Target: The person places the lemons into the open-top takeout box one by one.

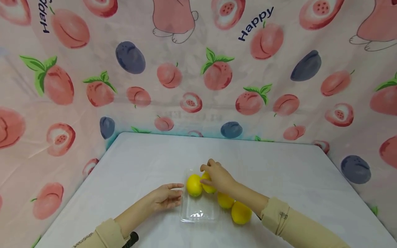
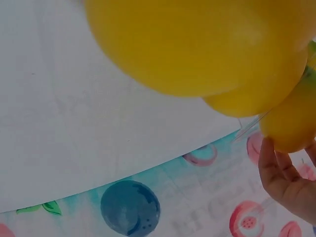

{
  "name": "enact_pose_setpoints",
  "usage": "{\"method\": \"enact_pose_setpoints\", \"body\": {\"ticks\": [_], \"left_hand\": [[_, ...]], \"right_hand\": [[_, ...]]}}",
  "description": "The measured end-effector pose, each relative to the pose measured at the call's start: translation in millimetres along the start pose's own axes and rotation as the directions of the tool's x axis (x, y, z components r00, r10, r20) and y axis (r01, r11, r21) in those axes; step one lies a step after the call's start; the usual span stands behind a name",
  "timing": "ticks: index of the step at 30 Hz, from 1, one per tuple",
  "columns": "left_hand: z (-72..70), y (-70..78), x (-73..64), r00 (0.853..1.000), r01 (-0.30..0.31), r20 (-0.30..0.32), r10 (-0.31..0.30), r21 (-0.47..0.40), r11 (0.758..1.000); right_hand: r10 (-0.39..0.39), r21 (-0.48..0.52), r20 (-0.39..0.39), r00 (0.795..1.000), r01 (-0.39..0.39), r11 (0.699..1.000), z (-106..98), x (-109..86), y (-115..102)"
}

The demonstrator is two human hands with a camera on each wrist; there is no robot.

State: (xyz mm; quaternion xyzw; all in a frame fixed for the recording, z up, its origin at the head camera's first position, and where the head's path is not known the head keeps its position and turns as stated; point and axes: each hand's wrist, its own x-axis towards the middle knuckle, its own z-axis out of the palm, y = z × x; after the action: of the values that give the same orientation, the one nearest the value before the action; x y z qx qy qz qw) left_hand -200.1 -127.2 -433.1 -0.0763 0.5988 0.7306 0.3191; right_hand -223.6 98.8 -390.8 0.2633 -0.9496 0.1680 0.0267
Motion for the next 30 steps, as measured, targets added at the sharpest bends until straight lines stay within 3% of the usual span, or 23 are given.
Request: {"method": "enact_pose_setpoints", "body": {"ticks": [3, 6, 9, 13, 17, 23, 30], "left_hand": [[0.3, 0.7, 0.3, 1.000, 0.002, 0.004, -0.002, 0.004, 1.000], [0.9, 0.7, 0.2, 1.000, 0.006, -0.001, -0.006, 0.009, 1.000], [1.2, 0.8, 0.3, 1.000, 0.003, -0.004, -0.003, 0.015, 1.000], [0.8, 0.6, 1.0, 1.000, -0.003, 0.001, 0.003, 0.008, 1.000], [0.4, -1.3, 0.0, 1.000, 0.006, -0.011, -0.006, -0.005, 1.000], [0.3, -2.2, -2.0, 1.000, 0.010, -0.008, -0.010, -0.007, 1.000], [0.2, -0.6, 0.5, 1.000, 0.007, -0.003, -0.007, -0.017, 1.000]], "right_hand": [[-0.087, -0.136, -0.049, 0.995, 0.080, 0.987, 2.9, -2.2, -2.5], [-0.161, -0.263, -0.093, 0.982, 0.132, 0.956, 4.9, -4.8, -5.8], [-0.183, -0.305, -0.115, 0.976, 0.141, 0.942, 5.8, -8.3, -6.5], [-0.124, -0.221, -0.087, 0.988, 0.102, 0.970, 2.7, -13.3, -5.8], [-0.045, -0.074, 0.016, 0.999, 0.046, 0.996, -2.5, -16.3, -5.5], [0.029, 0.031, 0.159, 0.987, -0.034, 0.999, -8.6, -17.8, -2.4], [0.045, 0.064, 0.183, 0.982, -0.058, 0.996, -10.2, -14.1, 0.6]]}}
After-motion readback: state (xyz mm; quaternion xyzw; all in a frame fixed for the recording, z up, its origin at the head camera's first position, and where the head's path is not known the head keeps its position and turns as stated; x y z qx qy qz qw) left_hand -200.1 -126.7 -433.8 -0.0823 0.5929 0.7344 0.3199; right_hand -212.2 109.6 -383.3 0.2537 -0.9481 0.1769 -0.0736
